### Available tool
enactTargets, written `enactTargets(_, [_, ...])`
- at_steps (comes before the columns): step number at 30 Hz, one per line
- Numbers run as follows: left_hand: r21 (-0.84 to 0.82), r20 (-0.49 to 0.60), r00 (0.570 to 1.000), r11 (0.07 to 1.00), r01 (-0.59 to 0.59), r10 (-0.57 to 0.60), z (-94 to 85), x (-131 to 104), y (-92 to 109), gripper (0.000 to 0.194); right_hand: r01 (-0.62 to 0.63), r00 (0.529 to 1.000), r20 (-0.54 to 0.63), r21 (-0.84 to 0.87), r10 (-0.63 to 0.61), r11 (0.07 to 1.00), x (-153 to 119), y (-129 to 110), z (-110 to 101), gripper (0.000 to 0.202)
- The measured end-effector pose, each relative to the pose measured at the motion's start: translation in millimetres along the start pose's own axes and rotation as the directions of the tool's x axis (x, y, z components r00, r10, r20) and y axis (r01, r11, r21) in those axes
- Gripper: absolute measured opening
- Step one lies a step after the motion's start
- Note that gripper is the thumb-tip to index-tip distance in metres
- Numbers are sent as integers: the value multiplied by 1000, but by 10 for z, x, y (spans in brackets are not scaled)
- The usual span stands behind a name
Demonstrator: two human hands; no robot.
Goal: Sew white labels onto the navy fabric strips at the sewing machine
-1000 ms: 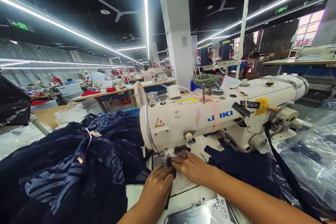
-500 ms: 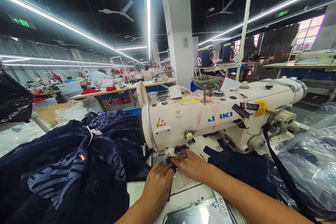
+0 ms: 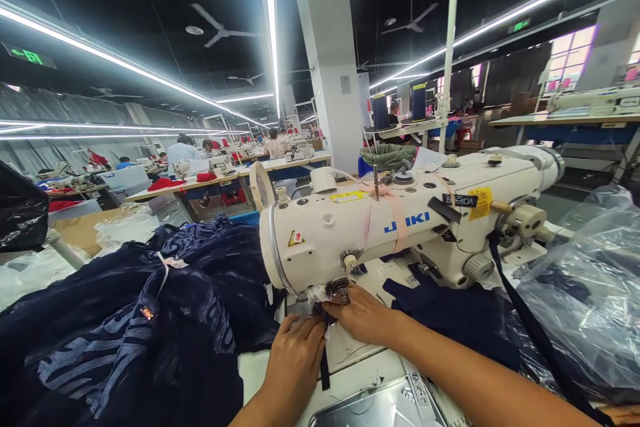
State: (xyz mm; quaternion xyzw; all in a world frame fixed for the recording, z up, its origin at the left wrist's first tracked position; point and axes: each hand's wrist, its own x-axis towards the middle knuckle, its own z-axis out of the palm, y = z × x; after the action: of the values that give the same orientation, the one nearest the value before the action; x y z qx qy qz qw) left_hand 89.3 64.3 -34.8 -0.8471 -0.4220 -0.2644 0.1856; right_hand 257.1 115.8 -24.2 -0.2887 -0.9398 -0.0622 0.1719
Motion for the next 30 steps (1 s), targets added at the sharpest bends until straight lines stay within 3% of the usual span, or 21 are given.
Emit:
enactTargets(3, [12, 75, 996, 999, 43, -44, -105, -56, -60, 21, -16, 999, -29, 11, 16, 1000, -17, 1, -14, 36])
enactTargets(7, [8, 207, 971, 993, 117, -117, -255, -77, -351, 32, -48, 998, 36, 71, 45, 996, -43, -66, -55, 30])
enactTargets(10, [-105, 260, 945, 967, 232, -198, -312, -28, -560, 43, -61, 997, 58, 106, 55, 993, -54, -153, -93, 29])
enactTargets(12, [-170, 272, 939, 949, 264, -213, -317, 14, -596, 44, -52, 997, 56, 121, 46, 991, -60, -197, -108, 25])
enactTargets(14, [-174, 232, 954, 956, 235, -193, -302, 50, -547, 40, -51, 998, 46, 130, 45, 990, -66, -216, -106, 23])
enactTargets(17, [-128, 114, 991, 988, 83, -69, -257, 84, -422, 29, -82, 997, 14, 156, 81, 984, -70, -202, -76, 24])
enactTargets(21, [-118, 33, 994, 988, -100, 104, -197, 75, -368, 23, -132, 991, 42, 254, 125, 958, -52, -160, -37, 25])
enactTargets(25, [-140, 34, 989, 981, -137, 143, -162, 14, -412, 27, -186, 983, 75, 340, 170, 922, -27, -126, -13, 29])
enactTargets(30, [-166, 79, 989, 980, -110, 125, -106, -15, -426, 29, -161, 987, 37, 377, 159, 912, -19, -105, 8, 27])
